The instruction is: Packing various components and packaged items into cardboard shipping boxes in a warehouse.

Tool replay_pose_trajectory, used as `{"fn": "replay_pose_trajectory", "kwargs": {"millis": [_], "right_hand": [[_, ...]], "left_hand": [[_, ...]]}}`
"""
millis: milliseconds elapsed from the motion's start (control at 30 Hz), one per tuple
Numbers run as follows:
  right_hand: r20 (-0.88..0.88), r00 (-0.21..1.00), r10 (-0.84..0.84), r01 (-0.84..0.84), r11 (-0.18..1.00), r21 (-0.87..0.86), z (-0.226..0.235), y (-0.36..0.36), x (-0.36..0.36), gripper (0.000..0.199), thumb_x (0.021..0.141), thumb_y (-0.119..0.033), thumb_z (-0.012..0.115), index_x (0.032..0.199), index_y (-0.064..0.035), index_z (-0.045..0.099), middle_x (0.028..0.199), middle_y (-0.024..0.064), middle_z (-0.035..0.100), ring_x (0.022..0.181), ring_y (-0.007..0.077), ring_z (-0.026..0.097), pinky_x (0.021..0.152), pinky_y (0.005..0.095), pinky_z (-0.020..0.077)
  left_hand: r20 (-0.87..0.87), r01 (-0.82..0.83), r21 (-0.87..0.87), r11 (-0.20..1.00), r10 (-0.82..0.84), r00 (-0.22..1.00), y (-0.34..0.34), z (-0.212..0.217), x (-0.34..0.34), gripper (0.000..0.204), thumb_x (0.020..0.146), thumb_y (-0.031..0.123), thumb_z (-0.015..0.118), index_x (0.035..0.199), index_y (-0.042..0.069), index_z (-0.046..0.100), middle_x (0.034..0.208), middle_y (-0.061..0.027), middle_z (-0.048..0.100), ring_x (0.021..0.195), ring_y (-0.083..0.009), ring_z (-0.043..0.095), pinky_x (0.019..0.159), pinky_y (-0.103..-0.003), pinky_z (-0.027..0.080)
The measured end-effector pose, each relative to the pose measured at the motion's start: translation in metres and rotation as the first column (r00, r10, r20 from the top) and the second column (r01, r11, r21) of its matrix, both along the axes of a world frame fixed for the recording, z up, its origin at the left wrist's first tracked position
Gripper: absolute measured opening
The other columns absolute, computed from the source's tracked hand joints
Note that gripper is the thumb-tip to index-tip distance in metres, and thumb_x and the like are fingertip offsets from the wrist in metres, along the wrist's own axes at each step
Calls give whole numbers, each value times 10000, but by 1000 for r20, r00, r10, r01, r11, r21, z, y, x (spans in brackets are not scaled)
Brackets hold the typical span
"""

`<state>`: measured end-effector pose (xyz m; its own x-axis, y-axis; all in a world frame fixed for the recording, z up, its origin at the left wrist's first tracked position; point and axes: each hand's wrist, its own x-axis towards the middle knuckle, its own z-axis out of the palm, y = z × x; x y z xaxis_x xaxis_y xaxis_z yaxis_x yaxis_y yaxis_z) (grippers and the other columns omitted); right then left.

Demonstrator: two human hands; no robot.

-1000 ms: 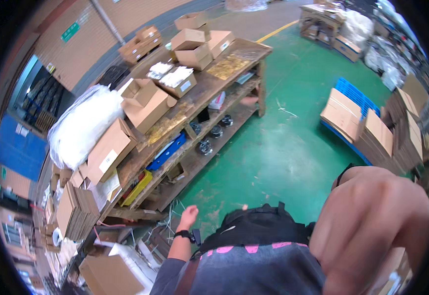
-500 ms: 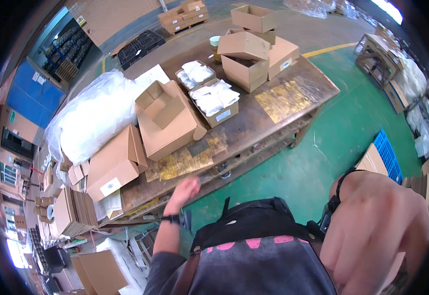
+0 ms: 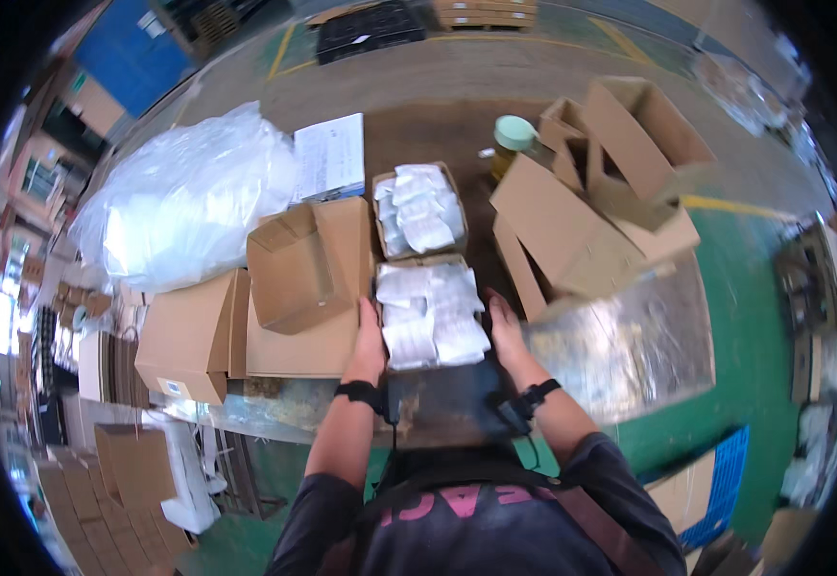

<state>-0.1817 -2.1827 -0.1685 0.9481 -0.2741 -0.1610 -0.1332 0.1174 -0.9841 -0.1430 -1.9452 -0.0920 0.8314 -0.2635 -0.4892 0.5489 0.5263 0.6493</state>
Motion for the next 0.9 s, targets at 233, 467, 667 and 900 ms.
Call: {"fn": "replay_pose_trajectory", "kwargs": {"millis": [233,467,667,900], "right_hand": [[34,973,226,-217,866,449,42,34,54,624,969,-454,421,1440,-56,321,1446,89,376,1324,194,350,1100,310,242],[23,911,412,-379,812,443,31,13,-10,604,991,-407,370,1464,-56,240,1479,81,299,1363,191,272,1122,319,191],[-54,827,560,-538,815,216,29,-5,-59,694,993,-535,173,1332,1,455,1395,127,426,1347,251,312,1141,374,146],[-67,672,737,-698,661,277,62,51,-6,632,983,-486,302,1083,47,628,1168,162,612,1147,252,516,1060,379,313]], "left_hand": [[54,-15,18,1000,14,998,10,-17,-1,622,999,497,275,1422,44,331,1367,-127,479,1207,-262,524,1012,-408,436],[-44,-65,-38,997,64,997,-14,7,-88,668,983,561,203,1434,81,315,1384,-91,464,1240,-228,490,1047,-399,396],[-306,-217,70,974,228,924,17,-14,-204,531,1020,425,277,1308,36,495,1273,-90,549,1188,-180,496,1021,-331,369],[-579,-464,-550,694,83,811,-7,-32,-259,741,889,627,451,1336,37,482,1288,-135,553,1224,-260,504,1050,-471,364]]}}
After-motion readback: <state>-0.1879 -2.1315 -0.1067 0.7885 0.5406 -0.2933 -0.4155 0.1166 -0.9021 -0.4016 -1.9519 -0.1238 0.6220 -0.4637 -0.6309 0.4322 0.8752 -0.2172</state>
